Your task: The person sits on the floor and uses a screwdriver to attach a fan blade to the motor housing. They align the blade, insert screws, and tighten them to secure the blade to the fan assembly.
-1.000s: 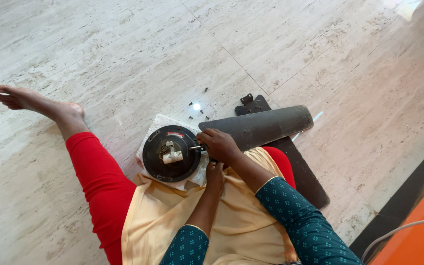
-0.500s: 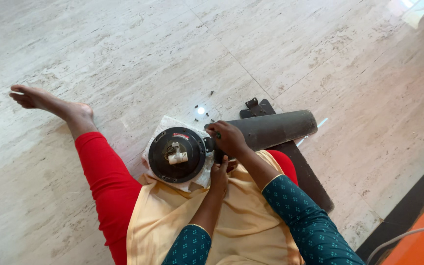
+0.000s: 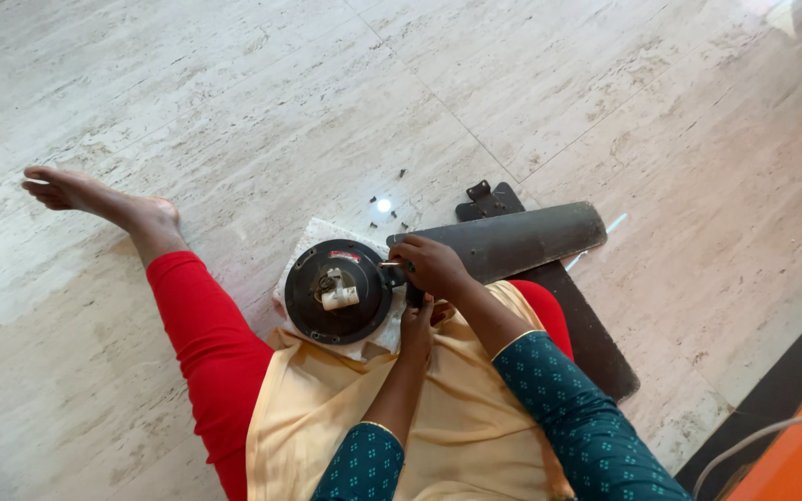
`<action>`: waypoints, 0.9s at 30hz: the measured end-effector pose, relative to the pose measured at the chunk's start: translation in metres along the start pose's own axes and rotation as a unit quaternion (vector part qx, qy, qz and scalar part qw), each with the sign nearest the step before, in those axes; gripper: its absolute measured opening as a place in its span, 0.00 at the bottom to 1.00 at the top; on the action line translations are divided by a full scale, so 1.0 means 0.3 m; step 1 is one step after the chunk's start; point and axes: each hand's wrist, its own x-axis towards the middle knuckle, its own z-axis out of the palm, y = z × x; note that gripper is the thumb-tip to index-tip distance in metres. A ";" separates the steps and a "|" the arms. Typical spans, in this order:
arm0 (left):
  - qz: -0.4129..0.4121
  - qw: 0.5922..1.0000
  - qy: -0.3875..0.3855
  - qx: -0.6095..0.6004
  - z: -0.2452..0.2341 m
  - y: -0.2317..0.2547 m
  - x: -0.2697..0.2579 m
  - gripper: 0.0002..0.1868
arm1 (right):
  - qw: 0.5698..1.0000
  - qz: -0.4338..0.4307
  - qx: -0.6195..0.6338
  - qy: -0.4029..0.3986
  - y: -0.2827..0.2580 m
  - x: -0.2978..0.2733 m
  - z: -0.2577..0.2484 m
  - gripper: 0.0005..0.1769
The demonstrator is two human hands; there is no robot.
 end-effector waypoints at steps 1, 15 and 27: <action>-0.009 1.000 0.000 0.006 -0.003 0.007 -0.008 0.20 | 1.000 -0.015 -0.004 0.008 -0.009 -0.001 0.002 0.09; -0.012 0.999 -0.011 -0.039 0.034 0.065 -0.042 0.22 | 1.000 -0.008 0.021 0.017 0.003 0.005 -0.018 0.12; -0.012 1.000 -0.005 -0.028 0.031 0.058 -0.036 0.20 | 1.000 -0.006 0.022 0.011 0.010 0.006 0.001 0.12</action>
